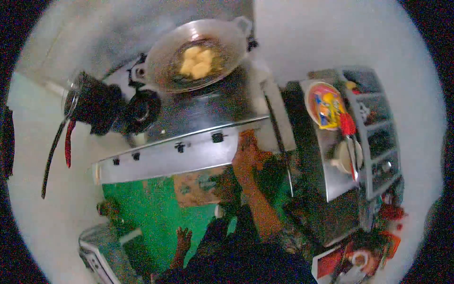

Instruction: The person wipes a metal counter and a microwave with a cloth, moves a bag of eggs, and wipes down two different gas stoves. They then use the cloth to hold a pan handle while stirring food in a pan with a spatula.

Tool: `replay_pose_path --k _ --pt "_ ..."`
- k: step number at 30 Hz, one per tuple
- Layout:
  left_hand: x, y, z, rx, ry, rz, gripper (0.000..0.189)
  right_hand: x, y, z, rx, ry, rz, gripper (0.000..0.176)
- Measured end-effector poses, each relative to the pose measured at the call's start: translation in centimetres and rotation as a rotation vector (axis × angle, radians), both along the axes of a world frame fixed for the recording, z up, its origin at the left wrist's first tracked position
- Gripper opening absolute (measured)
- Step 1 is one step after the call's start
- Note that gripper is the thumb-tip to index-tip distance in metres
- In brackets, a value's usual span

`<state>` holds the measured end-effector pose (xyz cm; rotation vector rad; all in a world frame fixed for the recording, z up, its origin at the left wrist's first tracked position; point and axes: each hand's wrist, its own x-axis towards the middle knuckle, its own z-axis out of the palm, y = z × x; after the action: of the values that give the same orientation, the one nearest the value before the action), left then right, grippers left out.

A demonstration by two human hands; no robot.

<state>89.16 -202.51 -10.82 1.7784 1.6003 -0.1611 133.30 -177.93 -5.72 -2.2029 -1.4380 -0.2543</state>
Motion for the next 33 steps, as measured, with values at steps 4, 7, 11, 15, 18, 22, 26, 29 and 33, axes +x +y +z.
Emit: replay_pose_path --k 4,7,11,15,18,22,26,29,33 --pt "-1.0 -4.1 0.3 -0.079 0.033 0.283 0.052 -7.9 1.4 1.5 -0.106 0.253 0.262 0.050" --pt "-1.1 -4.8 -0.1 -0.041 -0.021 0.292 0.052 -14.1 3.0 1.2 0.031 0.281 0.535 0.049" --pt "4.0 0.9 5.8 -0.009 -0.073 0.553 0.051 -20.5 5.3 0.7 0.016 0.444 0.825 0.048" --pt "4.0 4.0 7.5 0.078 -0.119 0.586 0.049 -17.1 5.6 3.1 -0.127 0.500 1.053 0.048" --pt "1.5 4.7 4.7 0.159 -0.211 0.586 0.046 -11.3 1.4 7.3 -0.273 0.335 0.808 0.042" --pt "-7.1 4.0 -4.1 0.220 -0.073 -0.043 0.044 -8.9 -0.2 15.0 0.062 0.644 0.565 0.024" --pt "-8.1 8.9 1.1 0.070 -0.262 0.440 0.045 -9.2 6.0 19.9 0.392 0.542 0.494 0.022" --pt "-11.2 11.6 4.0 0.043 -0.239 0.512 0.043 -11.3 7.6 21.0 0.243 0.533 0.259 0.024" --pt "-11.6 15.8 9.4 -0.085 -0.555 0.614 0.041 -17.1 3.1 18.8 0.367 1.730 0.188 0.032"
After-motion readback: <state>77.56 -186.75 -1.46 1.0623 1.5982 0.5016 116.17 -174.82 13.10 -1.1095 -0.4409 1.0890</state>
